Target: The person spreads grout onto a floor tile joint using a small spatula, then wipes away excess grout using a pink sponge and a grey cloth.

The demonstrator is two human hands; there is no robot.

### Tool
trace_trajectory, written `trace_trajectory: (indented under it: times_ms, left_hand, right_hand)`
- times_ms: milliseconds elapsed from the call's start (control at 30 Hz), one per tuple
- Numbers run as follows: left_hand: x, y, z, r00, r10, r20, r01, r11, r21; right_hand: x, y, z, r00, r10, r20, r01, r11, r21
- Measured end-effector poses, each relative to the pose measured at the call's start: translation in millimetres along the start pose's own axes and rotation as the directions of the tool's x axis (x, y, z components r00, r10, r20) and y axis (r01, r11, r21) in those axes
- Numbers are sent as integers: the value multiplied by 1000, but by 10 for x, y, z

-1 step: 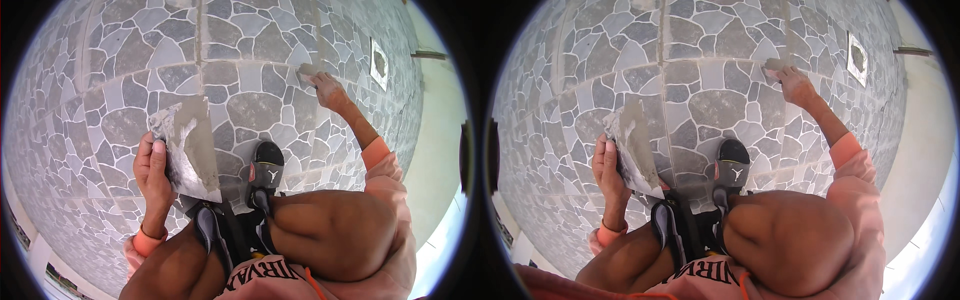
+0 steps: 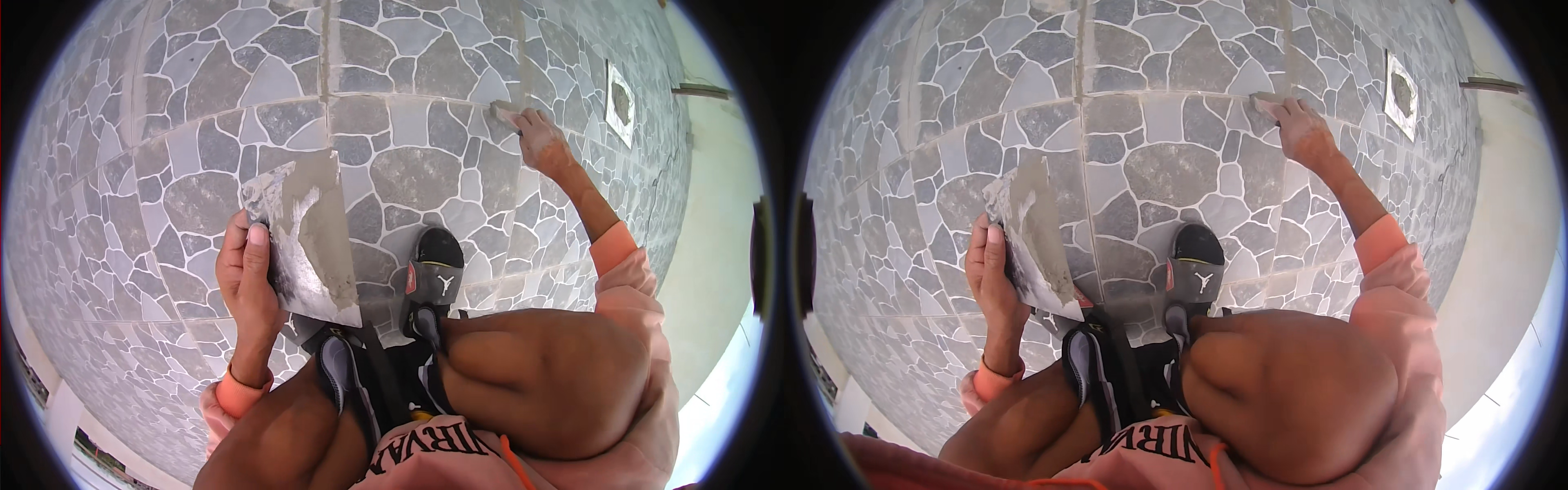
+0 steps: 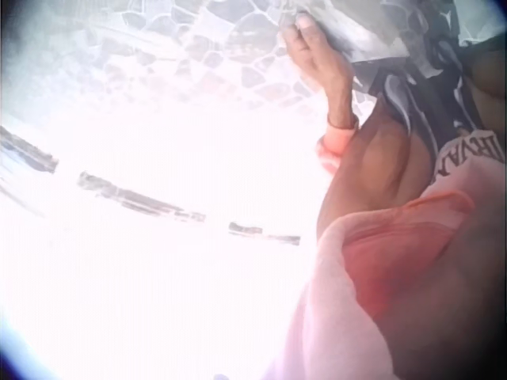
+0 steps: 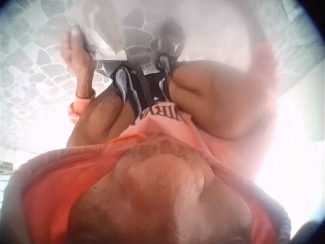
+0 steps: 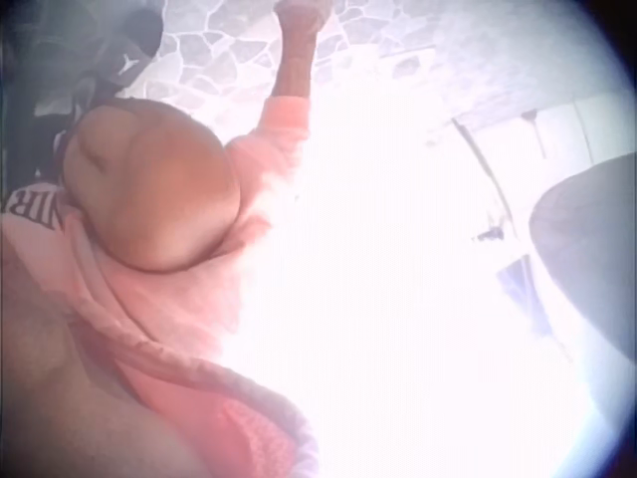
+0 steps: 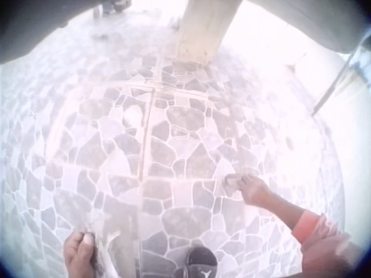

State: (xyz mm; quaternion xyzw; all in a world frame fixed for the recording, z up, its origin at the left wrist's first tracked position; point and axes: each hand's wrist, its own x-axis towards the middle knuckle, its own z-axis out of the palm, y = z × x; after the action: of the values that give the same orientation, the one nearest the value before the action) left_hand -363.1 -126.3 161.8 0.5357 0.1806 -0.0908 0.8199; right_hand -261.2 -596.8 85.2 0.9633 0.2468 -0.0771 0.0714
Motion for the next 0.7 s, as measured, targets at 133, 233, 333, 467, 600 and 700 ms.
trace_trajectory:
  times_ms: [133, 233, 333, 467, 600, 700]
  left_hand:
    - [-16, -36, 37, 999, -30, 20, 30, 1000, 7]
    - [-34, 12, 19, 1000, 4, 7, -5, 997, 76]
    - [9, 38, 63, 999, -6, -32, 6, 1000, -9]
    - [27, 27, 65, 1000, -4, -4, 4, 1000, -10]
    - [44, -1, 70, 999, -39, -15, 39, 999, -7]
    - [114, -26, 108, 999, -48, 14, 48, 999, -12]
  right_hand:
    - [46, -170, 190, 993, 117, 4, -116, 992, -56]
    - [47, -98, 40, 1000, -17, 8, 17, 999, 36]
    - [-131, 365, -29, 941, 313, 130, -337, 905, 260]
    - [-121, 619, 178, 777, 582, 240, -622, 769, 149]
    - [239, 91, 171, 808, 561, 181, -589, 777, 222]
    - [439, -147, -135, 882, 429, 194, -470, 821, 324]
